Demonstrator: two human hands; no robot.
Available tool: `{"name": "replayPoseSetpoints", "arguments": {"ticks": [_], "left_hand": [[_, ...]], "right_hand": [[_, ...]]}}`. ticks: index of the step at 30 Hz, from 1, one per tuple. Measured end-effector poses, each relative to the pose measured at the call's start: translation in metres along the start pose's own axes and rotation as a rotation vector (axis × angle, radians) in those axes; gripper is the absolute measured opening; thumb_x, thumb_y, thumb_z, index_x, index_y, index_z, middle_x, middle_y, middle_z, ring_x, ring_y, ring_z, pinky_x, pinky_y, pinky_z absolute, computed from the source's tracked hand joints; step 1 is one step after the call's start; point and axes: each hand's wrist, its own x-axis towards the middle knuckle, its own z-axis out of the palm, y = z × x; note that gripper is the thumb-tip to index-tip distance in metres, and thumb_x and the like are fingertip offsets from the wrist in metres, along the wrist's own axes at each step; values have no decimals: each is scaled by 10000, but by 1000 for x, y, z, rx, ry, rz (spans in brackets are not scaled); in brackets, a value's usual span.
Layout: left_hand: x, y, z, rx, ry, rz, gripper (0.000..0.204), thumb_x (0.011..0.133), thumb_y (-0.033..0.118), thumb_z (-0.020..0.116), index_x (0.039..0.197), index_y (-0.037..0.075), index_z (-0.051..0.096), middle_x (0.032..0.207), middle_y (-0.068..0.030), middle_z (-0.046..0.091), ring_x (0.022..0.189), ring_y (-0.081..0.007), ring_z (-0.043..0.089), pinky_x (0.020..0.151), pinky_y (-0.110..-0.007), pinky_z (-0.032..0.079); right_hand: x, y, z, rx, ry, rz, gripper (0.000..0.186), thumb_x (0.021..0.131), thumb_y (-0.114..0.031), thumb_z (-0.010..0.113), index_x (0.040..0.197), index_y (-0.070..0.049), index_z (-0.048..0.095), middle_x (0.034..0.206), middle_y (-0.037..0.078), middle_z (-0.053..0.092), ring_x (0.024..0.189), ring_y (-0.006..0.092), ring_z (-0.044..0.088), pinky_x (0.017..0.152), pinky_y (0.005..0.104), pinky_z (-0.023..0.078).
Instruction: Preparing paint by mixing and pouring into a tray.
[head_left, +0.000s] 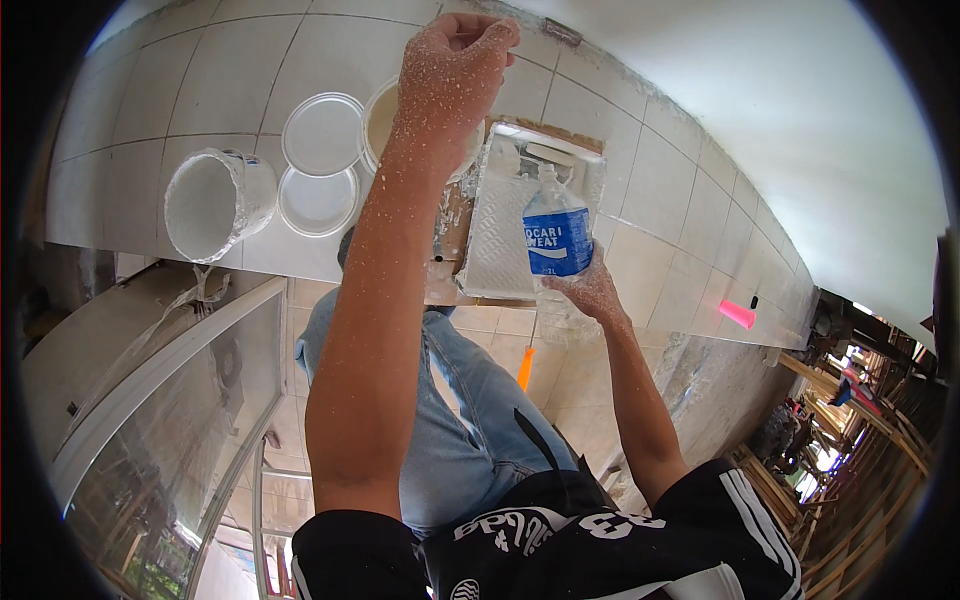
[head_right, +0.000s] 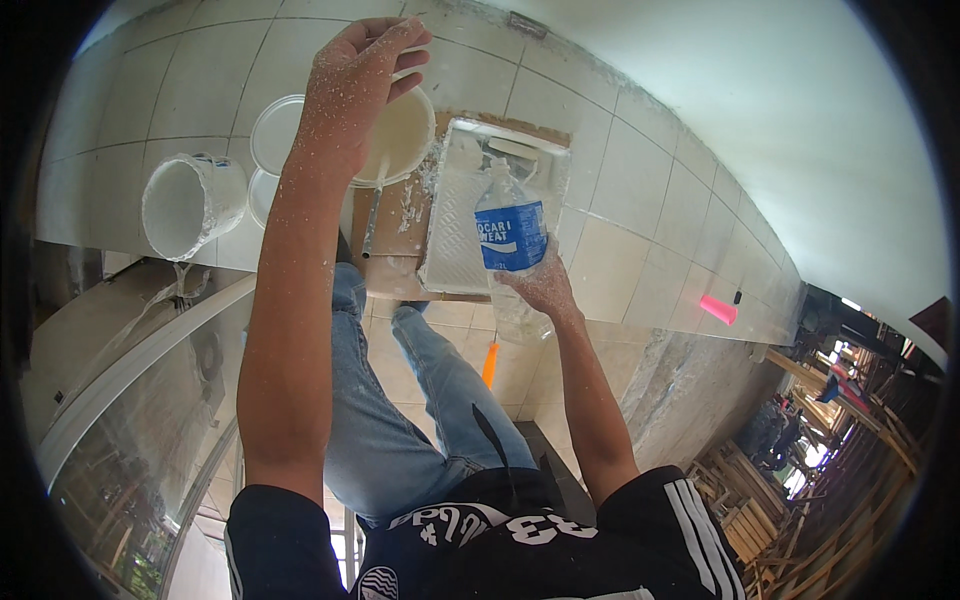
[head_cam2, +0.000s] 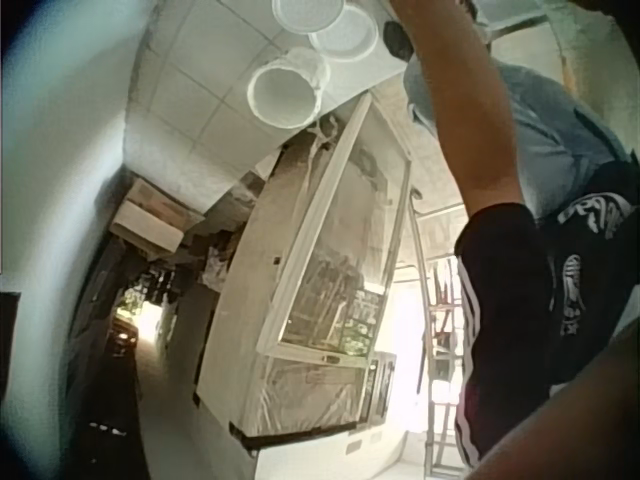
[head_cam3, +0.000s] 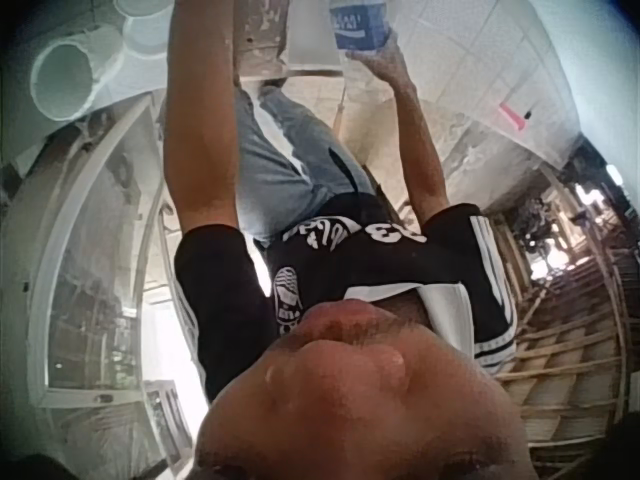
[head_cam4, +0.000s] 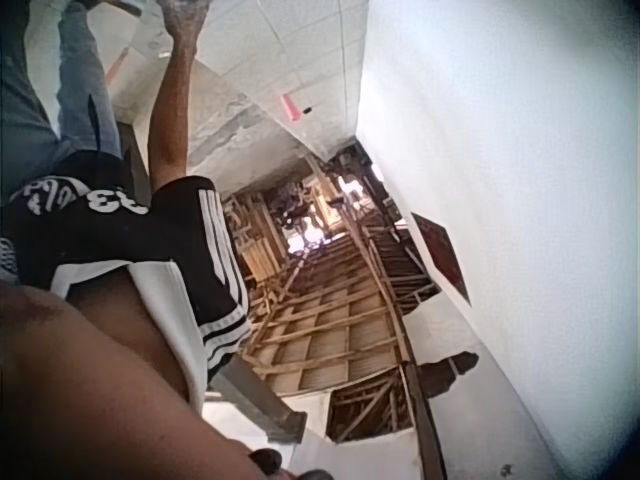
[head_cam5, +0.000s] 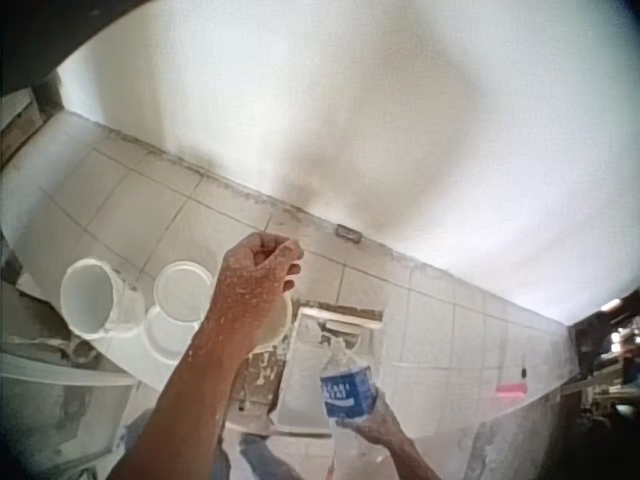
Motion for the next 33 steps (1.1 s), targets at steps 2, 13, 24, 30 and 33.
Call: {"name": "replayPoseSetpoints", "arguments": {"ticks": [2, 13, 24, 30, 33], "left_hand": [[0, -1, 0, 1, -7, 8, 285, 852, 282, 610, 1019, 51, 590, 1016, -100, 642, 987, -192, 612, 886, -307, 490], [0, -2, 4, -7, -30, -9, 274, 862, 282, 597, 1019, 56, 592, 1011, -95, 642, 993, -189, 607, 892, -315, 483], [1, -2, 5, 25, -27, -27, 256, 861, 270, 598, 1006, 58, 594, 1002, -89, 646, 978, -183, 613, 880, -303, 491], [1, -3, 5, 44, -17, -4, 263, 862, 273, 598, 1011, 57, 591, 999, -95, 646, 975, -181, 614, 877, -300, 492], [2, -4, 6, 25, -22, 1, 264, 866, 274, 593, 1014, 56, 589, 1001, -95, 646, 978, -181, 613, 879, -302, 491]], "right_hand": [[-3, -2, -1, -5, -6, 8, 985, 576, -288, 834, 1303, 32, 253, 1178, 201, 521, 1100, 301, 527, 955, 381, 418], [-10, 6, -3, 87, -20, 50, 937, 570, -267, 827, 1281, 24, 290, 1190, 200, 510, 1115, 307, 517, 969, 385, 406], [-6, 9, 0, 24, -2, 74, 979, 574, -287, 828, 1301, 34, 257, 1196, 208, 506, 1118, 309, 517, 959, 383, 413], [-5, 9, -1, 36, -28, 58, 1020, 574, -302, 825, 1317, 53, 224, 1189, 216, 507, 1104, 312, 527, 944, 379, 426], [-4, 12, 0, 28, -12, 41, 1021, 571, -303, 825, 1313, 58, 224, 1184, 217, 510, 1101, 312, 528, 942, 377, 429]]}}
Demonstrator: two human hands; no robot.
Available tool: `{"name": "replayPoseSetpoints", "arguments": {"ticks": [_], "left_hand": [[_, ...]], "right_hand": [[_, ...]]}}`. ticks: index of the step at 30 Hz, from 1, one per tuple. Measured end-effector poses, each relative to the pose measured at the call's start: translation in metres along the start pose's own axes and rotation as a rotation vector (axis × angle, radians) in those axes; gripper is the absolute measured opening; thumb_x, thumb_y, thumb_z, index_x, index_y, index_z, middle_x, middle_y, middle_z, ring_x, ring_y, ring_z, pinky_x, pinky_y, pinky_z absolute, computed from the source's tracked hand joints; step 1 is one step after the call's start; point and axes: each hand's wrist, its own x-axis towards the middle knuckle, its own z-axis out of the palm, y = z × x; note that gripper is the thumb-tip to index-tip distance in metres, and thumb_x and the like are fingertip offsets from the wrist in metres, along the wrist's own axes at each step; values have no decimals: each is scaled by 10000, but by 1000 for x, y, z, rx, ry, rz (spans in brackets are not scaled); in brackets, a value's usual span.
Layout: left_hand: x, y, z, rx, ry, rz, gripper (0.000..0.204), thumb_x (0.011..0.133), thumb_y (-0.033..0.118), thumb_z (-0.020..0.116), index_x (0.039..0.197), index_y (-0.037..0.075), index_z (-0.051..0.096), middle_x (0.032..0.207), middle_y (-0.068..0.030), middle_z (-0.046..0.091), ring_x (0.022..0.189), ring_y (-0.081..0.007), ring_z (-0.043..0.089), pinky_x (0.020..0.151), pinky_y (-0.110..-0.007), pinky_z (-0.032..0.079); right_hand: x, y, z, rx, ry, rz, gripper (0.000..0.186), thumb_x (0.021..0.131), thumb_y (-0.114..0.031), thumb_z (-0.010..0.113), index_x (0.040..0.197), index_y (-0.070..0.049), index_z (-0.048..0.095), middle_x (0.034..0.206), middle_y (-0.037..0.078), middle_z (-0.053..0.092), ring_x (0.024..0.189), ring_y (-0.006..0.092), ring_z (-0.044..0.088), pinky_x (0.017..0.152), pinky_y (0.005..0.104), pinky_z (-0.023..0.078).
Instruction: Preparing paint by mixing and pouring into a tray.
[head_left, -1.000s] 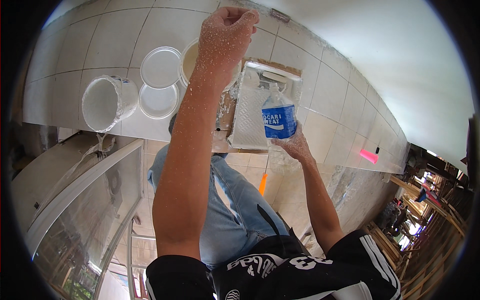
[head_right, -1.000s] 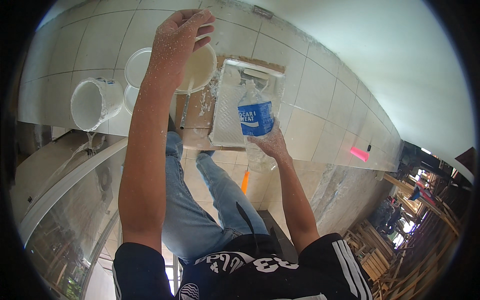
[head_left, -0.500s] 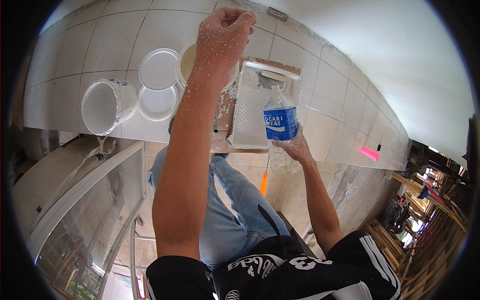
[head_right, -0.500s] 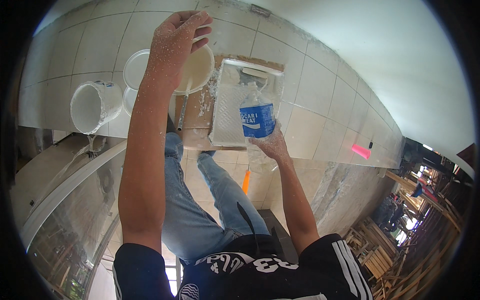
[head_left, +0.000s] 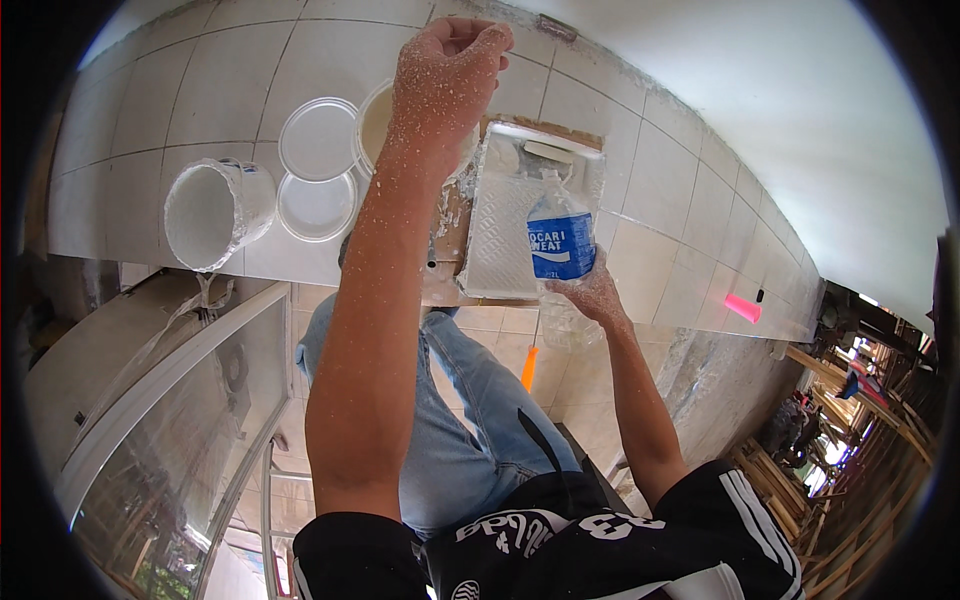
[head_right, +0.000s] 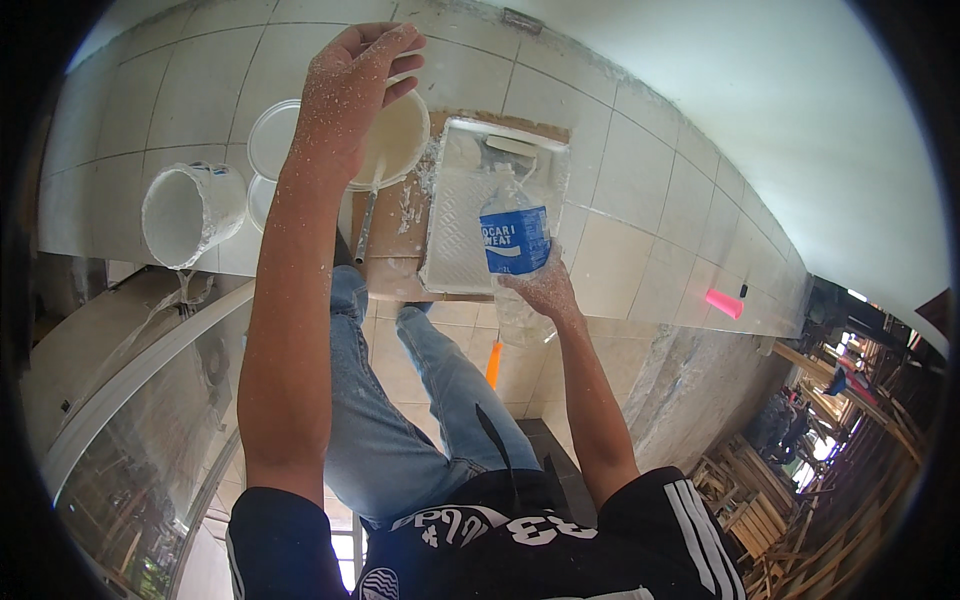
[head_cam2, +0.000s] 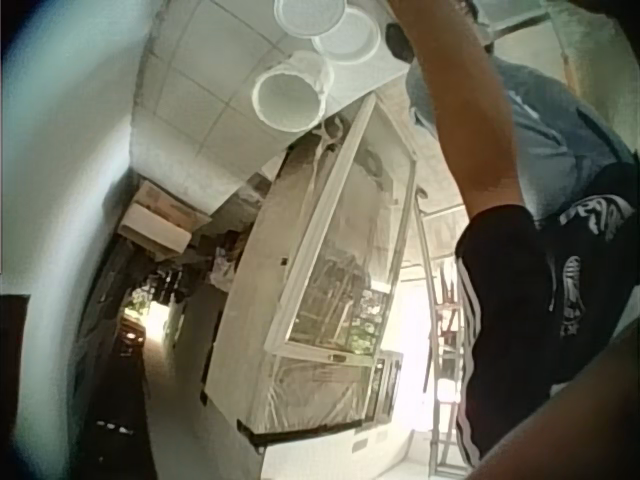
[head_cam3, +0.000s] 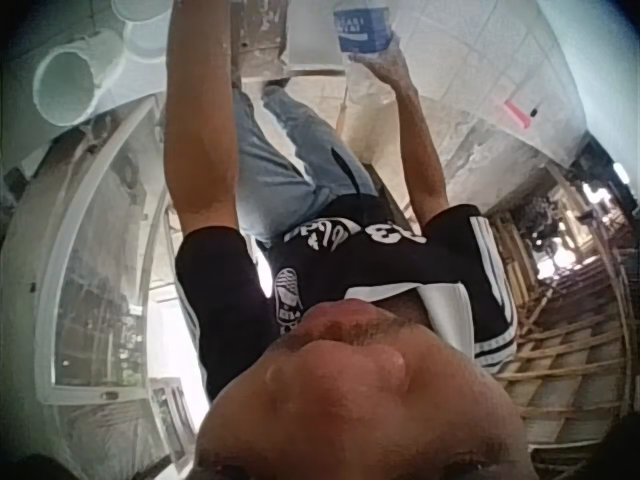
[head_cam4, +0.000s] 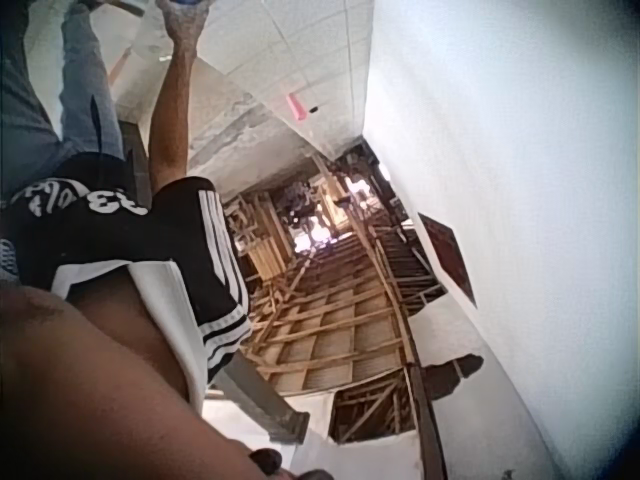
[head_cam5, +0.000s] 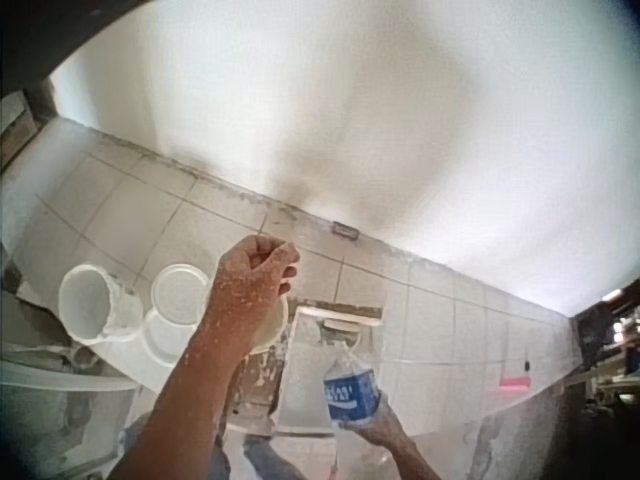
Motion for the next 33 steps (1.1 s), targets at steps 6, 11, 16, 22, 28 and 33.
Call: {"name": "replayPoseSetpoints", "arguments": {"ticks": [6, 11, 16, 22, 28, 33], "left_hand": [[0, 2, 0, 5, -6, -20, 267, 870, 274, 586, 1023, 54, 583, 1012, -92, 641, 993, -183, 605, 885, -302, 487], [-1, 2, 1, 5, -9, -26, 270, 866, 270, 590, 1027, 52, 581, 1019, -96, 638, 995, -188, 602, 890, -304, 483], [1, 2, 3, -14, -26, -43, 276, 862, 269, 594, 1031, 51, 578, 1018, -95, 636, 992, -189, 600, 900, -309, 476], [2, -1, 11, -45, -5, -25, 290, 820, 229, 619, 1002, 5, 595, 925, -94, 645, 859, -149, 624, 775, -269, 501], [0, 3, 13, 0, -90, -118, 332, 868, 247, 596, 1091, 8, 541, 1037, -111, 612, 996, -196, 584, 886, -311, 480], [-1, 1, 18, 56, -76, -138, 325, 877, 238, 584, 1089, -1, 527, 1065, -125, 590, 1011, -196, 571, 881, -300, 483]], "right_hand": [[1, 1, 1, 21, -1, 17, 1022, 566, -296, 826, 1311, 62, 225, 1188, 218, 508, 1104, 311, 527, 944, 377, 427], [2, 5, 2, 41, 9, 6, 1017, 563, -290, 831, 1310, 56, 235, 1190, 218, 508, 1106, 311, 526, 948, 378, 423], [1, 9, -1, 84, 20, -2, 1023, 554, -278, 839, 1310, 56, 236, 1193, 214, 507, 1110, 303, 523, 957, 380, 417], [-10, 31, -6, 240, 102, -15, 1005, 563, -273, 843, 1302, 45, 240, 1189, 209, 497, 1123, 294, 504, 957, 374, 414], [-24, 77, -21, 420, 352, 11, 1082, 587, -261, 853, 1316, 15, 101, 1219, 200, 437, 1118, 275, 489, 958, 365, 417], [-21, 134, -34, 498, 574, 65, 1083, 573, -217, 867, 1318, -21, 106, 1231, 158, 382, 1127, 249, 442, 973, 366, 391]]}}
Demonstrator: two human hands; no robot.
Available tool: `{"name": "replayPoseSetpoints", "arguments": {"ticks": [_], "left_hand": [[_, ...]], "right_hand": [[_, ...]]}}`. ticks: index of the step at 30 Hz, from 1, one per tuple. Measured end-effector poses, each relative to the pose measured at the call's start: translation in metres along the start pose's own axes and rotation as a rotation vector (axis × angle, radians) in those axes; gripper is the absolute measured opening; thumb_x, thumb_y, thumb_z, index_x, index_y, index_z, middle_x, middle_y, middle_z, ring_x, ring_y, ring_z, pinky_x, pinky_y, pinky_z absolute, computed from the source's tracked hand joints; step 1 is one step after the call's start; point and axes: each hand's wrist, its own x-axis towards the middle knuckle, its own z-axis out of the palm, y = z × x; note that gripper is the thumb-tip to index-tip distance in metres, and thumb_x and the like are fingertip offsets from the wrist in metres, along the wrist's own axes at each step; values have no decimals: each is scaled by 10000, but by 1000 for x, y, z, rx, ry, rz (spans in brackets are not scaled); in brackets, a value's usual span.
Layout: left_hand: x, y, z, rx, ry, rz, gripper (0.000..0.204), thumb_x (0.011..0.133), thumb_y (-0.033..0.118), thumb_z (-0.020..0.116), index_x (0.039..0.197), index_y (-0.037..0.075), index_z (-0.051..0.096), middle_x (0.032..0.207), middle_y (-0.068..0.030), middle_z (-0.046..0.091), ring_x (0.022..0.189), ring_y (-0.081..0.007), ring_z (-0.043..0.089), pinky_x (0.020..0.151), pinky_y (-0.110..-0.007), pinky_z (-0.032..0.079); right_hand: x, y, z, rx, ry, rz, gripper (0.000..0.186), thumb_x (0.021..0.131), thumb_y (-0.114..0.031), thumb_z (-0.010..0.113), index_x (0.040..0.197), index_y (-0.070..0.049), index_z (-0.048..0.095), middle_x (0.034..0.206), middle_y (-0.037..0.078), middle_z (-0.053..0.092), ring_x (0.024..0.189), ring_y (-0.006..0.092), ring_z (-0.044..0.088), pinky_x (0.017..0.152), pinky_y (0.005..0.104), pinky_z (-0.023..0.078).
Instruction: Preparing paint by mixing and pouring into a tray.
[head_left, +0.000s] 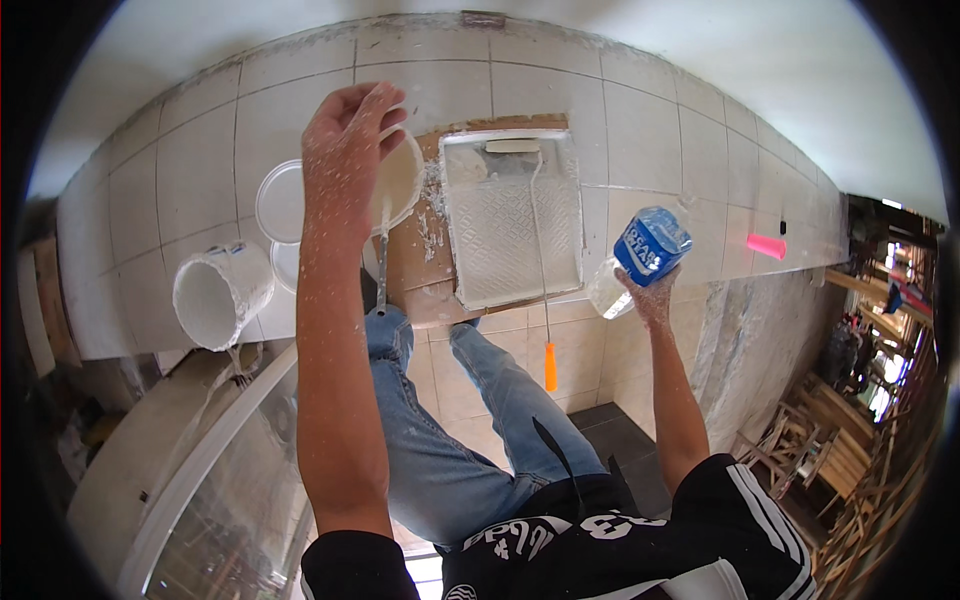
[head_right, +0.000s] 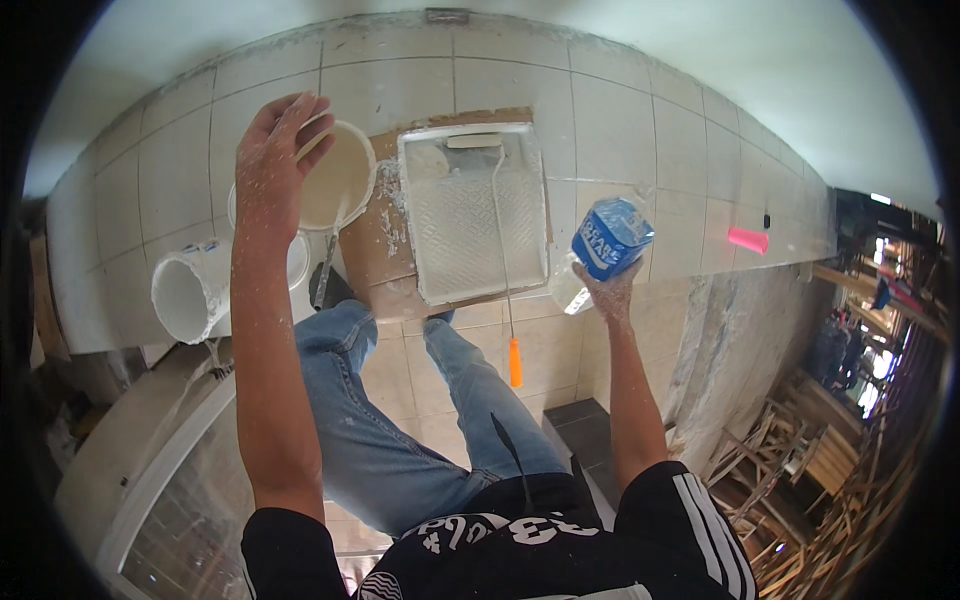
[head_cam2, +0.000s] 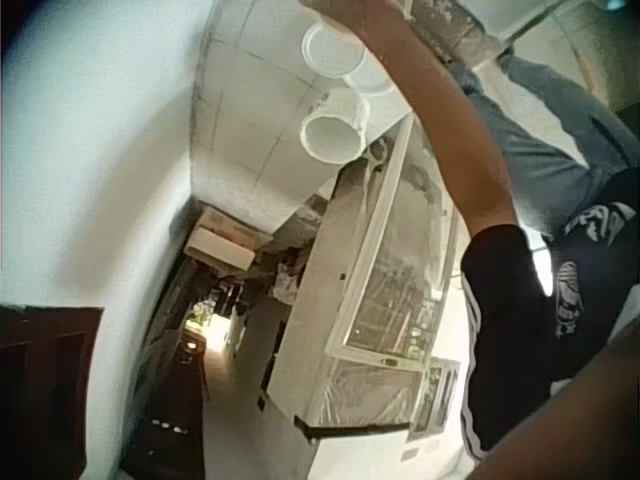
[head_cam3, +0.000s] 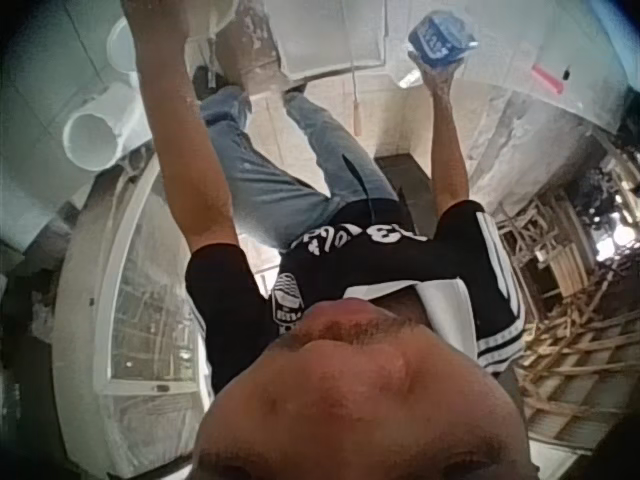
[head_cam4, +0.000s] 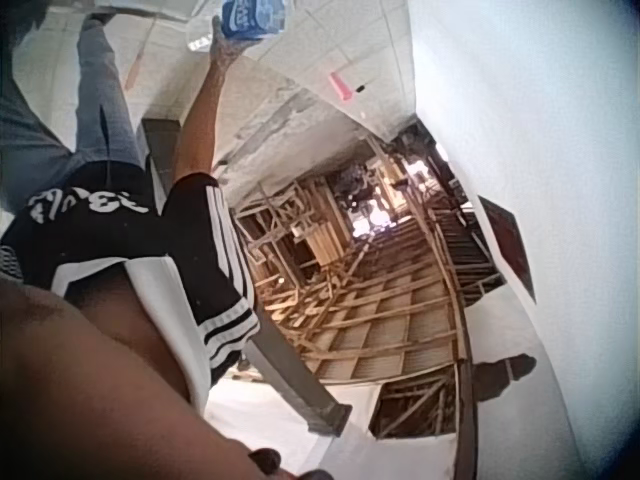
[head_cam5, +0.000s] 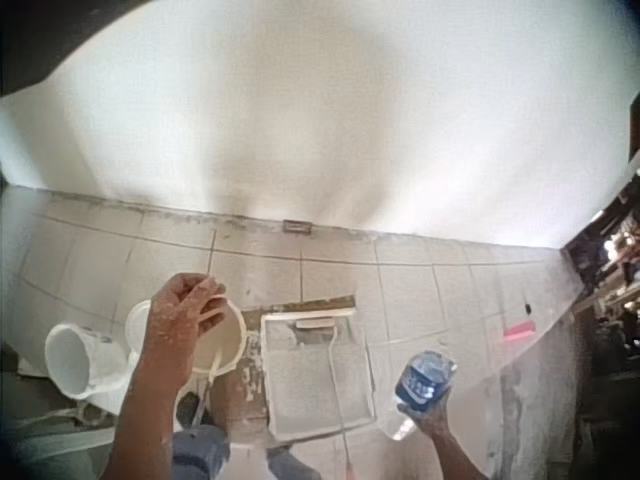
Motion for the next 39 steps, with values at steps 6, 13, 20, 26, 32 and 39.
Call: {"name": "replayPoseSetpoints", "arguments": {"ticks": [6, 13, 20, 26, 32, 39], "left_hand": [[-5, -1, 6, 41, -28, -33, 294, 879, 225, 588, 1067, 7, 525, 1039, -116, 587, 980, -185, 561, 873, -305, 482], [-13, -6, 10, 128, -31, -30, 243, 888, 205, 579, 1046, 24, 540, 1013, -97, 593, 967, -174, 564, 872, -315, 481], [-18, -19, 2, 155, -4, -37, 192, 888, 174, 577, 1027, 43, 558, 985, -81, 605, 944, -166, 574, 864, -323, 485], [-20, -20, 0, 140, -8, -29, 174, 885, 172, 583, 1012, 54, 569, 982, -78, 611, 938, -167, 581, 865, -325, 483], [-20, -21, 8, 137, -23, -36, 178, 882, 179, 590, 1013, 60, 571, 981, -77, 611, 942, -162, 580, 866, -325, 482], [-18, -17, 15, 103, -10, -31, 178, 878, 175, 596, 1009, 57, 570, 981, -77, 610, 936, -160, 580, 867, -323, 481]], "right_hand": [[41, 36, -8, -123, 228, -56, 1134, 538, -231, 876, 1352, -8, 119, 1286, 172, 369, 1163, 270, 424, 1007, 363, 354], [97, 58, 17, -192, 322, 16, 1170, 526, -306, 873, 1368, -4, 119, 1349, 174, 332, 1212, 279, 389, 1017, 367, 336], [122, 85, 64, 59, 300, 223, 1091, 585, -332, 849, 1372, -16, 162, 1283, 158, 444, 1164, 263, 447, 1022, 368, 319], [111, 115, 72, 202, 198, 176, 797, 613, -299, 844, 1231, -21, 423, 1147, 86, 568, 1031, 198, 530, 929, 336, 398], [111, 114, 59, 239, 124, 262, 847, 632, -278, 838, 1275, -28, 346, 1208, 108, 517, 969, 213, 539, 807, 340, 459], [-34, 179, 65, -3, -252, 291, 1138, 660, -456, 781, 1389, 30, 55, 1392, 306, 223, 1313, 343, 267, 1052, 418, 291]]}}
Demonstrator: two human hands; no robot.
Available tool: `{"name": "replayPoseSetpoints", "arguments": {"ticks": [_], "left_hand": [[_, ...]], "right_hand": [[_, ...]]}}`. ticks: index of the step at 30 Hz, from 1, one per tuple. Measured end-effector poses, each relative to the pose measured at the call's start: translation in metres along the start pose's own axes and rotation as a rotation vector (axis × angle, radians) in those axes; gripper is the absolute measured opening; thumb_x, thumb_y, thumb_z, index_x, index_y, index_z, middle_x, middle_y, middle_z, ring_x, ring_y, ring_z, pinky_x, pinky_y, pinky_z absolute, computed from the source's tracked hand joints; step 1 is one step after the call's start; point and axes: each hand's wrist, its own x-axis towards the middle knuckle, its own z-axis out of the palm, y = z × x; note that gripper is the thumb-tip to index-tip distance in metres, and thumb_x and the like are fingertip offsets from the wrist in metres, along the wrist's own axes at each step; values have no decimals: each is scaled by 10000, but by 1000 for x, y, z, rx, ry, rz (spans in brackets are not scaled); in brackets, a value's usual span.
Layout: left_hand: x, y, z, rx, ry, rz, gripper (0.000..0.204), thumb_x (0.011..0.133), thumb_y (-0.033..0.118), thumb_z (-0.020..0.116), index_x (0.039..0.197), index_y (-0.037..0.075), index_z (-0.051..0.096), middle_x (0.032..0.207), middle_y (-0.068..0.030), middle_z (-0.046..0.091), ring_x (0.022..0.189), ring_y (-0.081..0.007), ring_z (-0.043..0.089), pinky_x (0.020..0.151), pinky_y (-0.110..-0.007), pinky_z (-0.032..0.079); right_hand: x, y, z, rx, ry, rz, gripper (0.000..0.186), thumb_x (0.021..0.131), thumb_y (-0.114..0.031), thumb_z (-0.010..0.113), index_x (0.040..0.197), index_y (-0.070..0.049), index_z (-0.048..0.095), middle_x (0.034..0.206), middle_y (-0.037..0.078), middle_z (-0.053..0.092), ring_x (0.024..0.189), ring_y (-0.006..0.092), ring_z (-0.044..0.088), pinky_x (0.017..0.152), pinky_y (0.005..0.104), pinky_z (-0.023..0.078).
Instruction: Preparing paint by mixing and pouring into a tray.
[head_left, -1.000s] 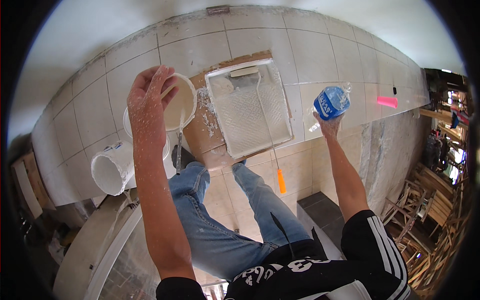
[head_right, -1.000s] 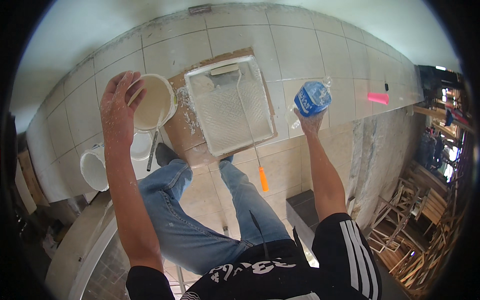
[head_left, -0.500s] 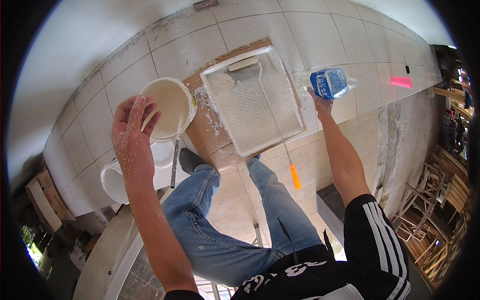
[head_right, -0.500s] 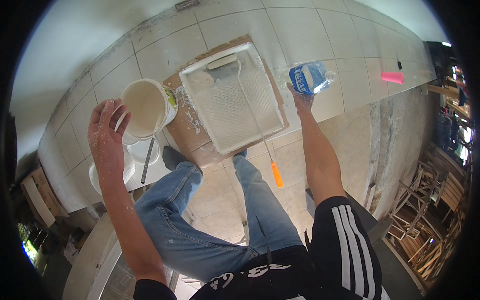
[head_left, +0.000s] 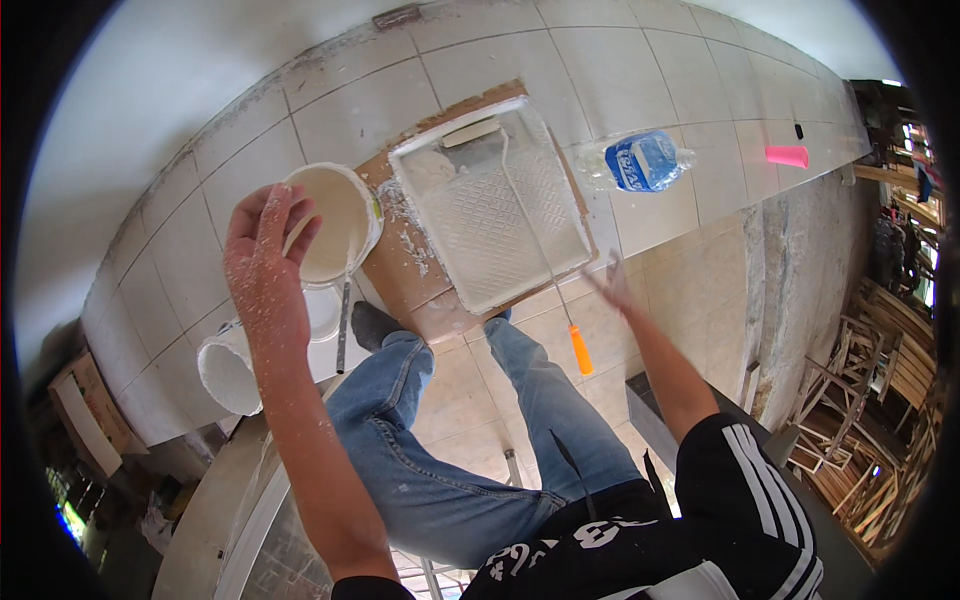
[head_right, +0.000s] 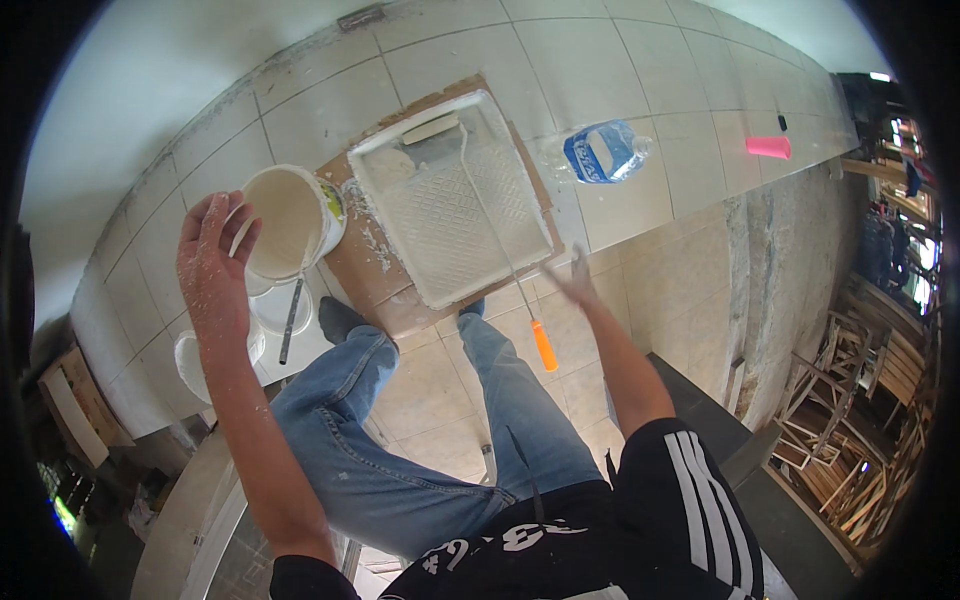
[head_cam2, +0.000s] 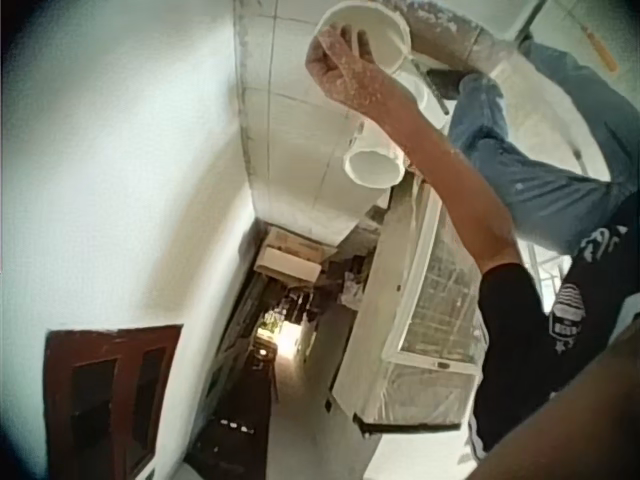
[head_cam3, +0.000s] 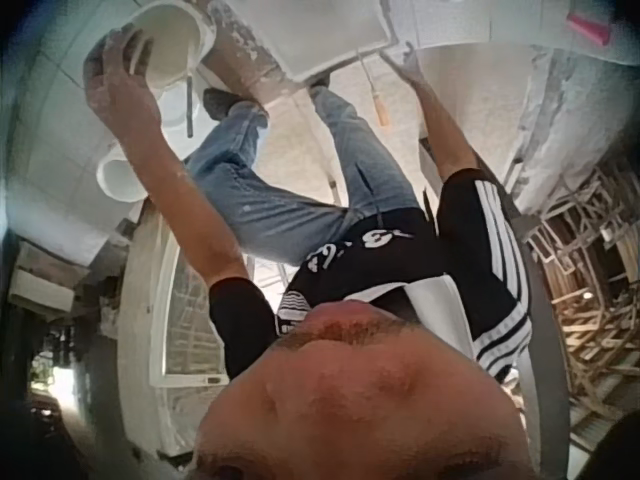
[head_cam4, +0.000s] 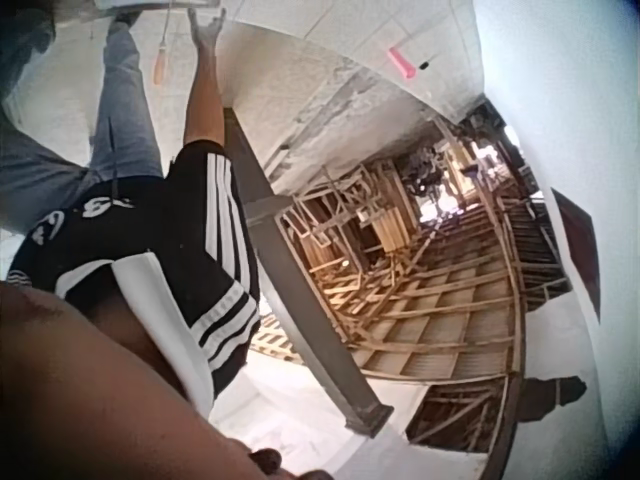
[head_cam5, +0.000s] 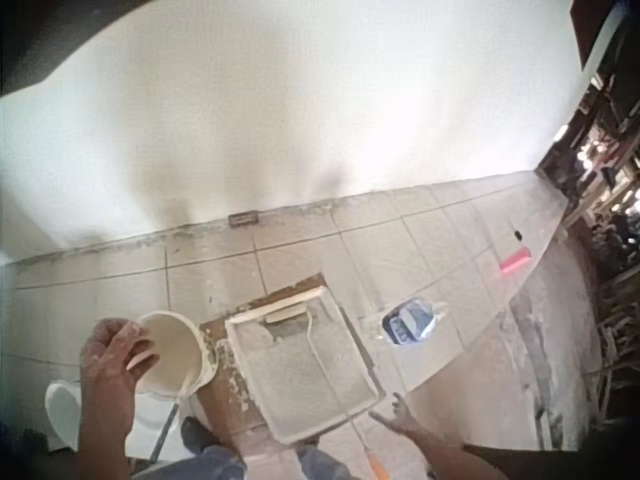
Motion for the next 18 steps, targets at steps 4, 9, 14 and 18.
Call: {"name": "replayPoseSetpoints", "arguments": {"ticks": [4, 9, 14, 18], "left_hand": [[1, -3, -7, -1, 6, 17, 166, 879, 167, 593, 1001, 57, 571, 977, -73, 612, 925, -156, 582, 851, -318, 488], [2, -4, -4, -13, -37, 18, 175, 887, 173, 582, 1008, 49, 558, 985, -80, 606, 940, -156, 574, 856, -314, 488], [4, -3, -6, -20, -27, 10, 224, 882, 194, 590, 1028, 32, 543, 990, -91, 601, 955, -166, 568, 860, -314, 488], [5, 3, 0, -71, -63, 4, 272, 872, 218, 605, 1042, 19, 534, 1003, -104, 593, 960, -174, 566, 862, -307, 490]], "right_hand": [[-105, 12, 38, -447, -321, 48, 958, 731, -473, 707, 1374, 8, 185, 1311, 287, 364, 1248, 381, 356, 1029, 420, 317], [-133, 20, 52, -391, -387, 232, 493, 816, -352, 617, 1124, 4, 469, 1005, 185, 579, 967, 284, 587, 833, 388, 465], [-195, -58, 20, 43, -285, 248, 229, 869, -229, 536, 973, -31, 488, 721, 70, 530, 641, 160, 608, 600, 301, 491], [-233, -92, -24, -195, -163, -17, 273, 926, -253, 471, 1105, -50, 502, 657, 27, 479, 535, 109, 518, 470, 269, 428]]}}
